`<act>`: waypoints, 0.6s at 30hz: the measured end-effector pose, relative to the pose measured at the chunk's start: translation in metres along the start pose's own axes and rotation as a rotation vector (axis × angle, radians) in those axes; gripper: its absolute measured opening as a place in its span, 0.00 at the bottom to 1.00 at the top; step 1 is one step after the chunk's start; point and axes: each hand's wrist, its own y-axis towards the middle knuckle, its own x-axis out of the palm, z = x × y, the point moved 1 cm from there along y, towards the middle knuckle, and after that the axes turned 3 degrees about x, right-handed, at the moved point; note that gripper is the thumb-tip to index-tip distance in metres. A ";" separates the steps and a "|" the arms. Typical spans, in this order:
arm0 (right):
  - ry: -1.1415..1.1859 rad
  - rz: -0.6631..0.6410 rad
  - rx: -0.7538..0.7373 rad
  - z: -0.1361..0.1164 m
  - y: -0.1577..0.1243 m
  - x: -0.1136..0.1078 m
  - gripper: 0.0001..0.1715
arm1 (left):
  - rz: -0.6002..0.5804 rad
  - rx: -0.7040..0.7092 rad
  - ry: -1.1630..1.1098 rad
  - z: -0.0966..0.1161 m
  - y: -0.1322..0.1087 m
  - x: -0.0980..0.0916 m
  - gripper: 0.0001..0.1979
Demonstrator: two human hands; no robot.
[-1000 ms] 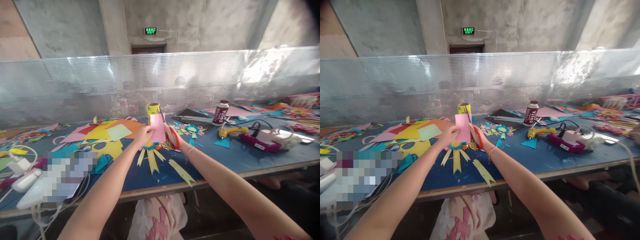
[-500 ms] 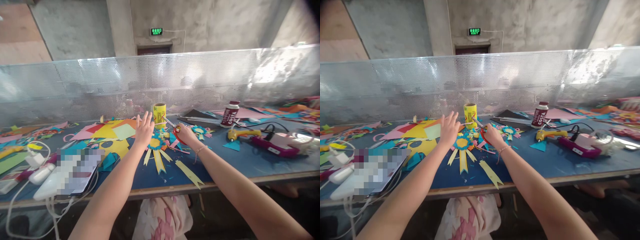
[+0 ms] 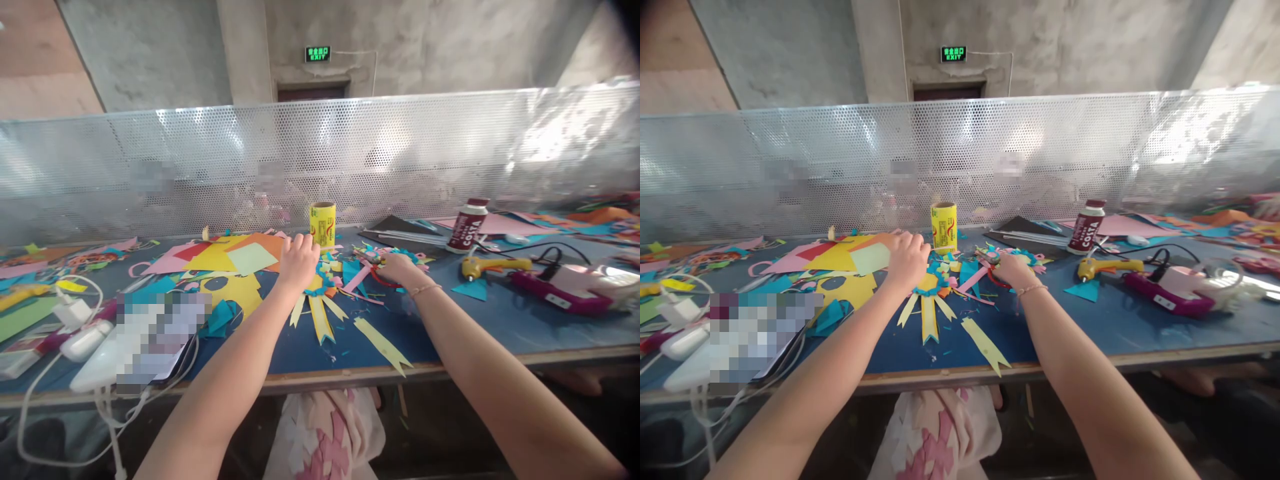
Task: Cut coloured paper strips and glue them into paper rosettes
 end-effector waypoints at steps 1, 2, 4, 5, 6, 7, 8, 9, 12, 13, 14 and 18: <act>-0.034 -0.023 -0.004 -0.001 0.000 0.002 0.19 | -0.010 0.018 0.030 0.002 0.001 0.000 0.12; -0.072 -0.040 -0.002 -0.001 -0.001 0.003 0.19 | -0.016 0.037 0.057 0.004 0.001 -0.001 0.12; -0.108 -0.016 -0.008 -0.004 -0.002 0.002 0.19 | -0.022 0.069 0.090 0.008 0.002 -0.002 0.12; -0.090 0.021 -0.023 -0.006 -0.002 0.000 0.20 | -0.023 0.080 0.093 0.011 0.002 -0.003 0.12; -0.046 0.061 -0.045 -0.008 -0.003 -0.003 0.20 | -0.024 0.089 0.087 0.013 0.002 -0.004 0.12; 0.028 0.098 -0.073 -0.011 -0.004 -0.005 0.20 | -0.023 0.096 0.075 0.015 0.002 -0.005 0.13; 0.128 0.131 -0.111 -0.015 -0.005 -0.008 0.19 | -0.023 0.098 0.061 0.018 0.002 -0.006 0.13; 0.244 0.166 -0.158 -0.020 -0.007 -0.011 0.20 | -0.025 0.099 0.048 0.019 0.002 -0.006 0.14; 0.548 0.268 -0.377 -0.036 -0.017 -0.018 0.28 | -0.040 0.112 0.030 0.023 0.003 -0.006 0.15; 0.611 0.280 -0.468 -0.042 -0.022 -0.021 0.31 | -0.047 0.121 0.027 0.024 0.003 -0.006 0.15; 0.654 0.284 -0.552 -0.047 -0.026 -0.023 0.32 | -0.056 0.129 0.020 0.024 0.003 -0.006 0.15; 0.734 0.337 -0.719 -0.063 -0.040 -0.029 0.16 | -0.104 0.143 -0.022 0.027 0.004 -0.006 0.16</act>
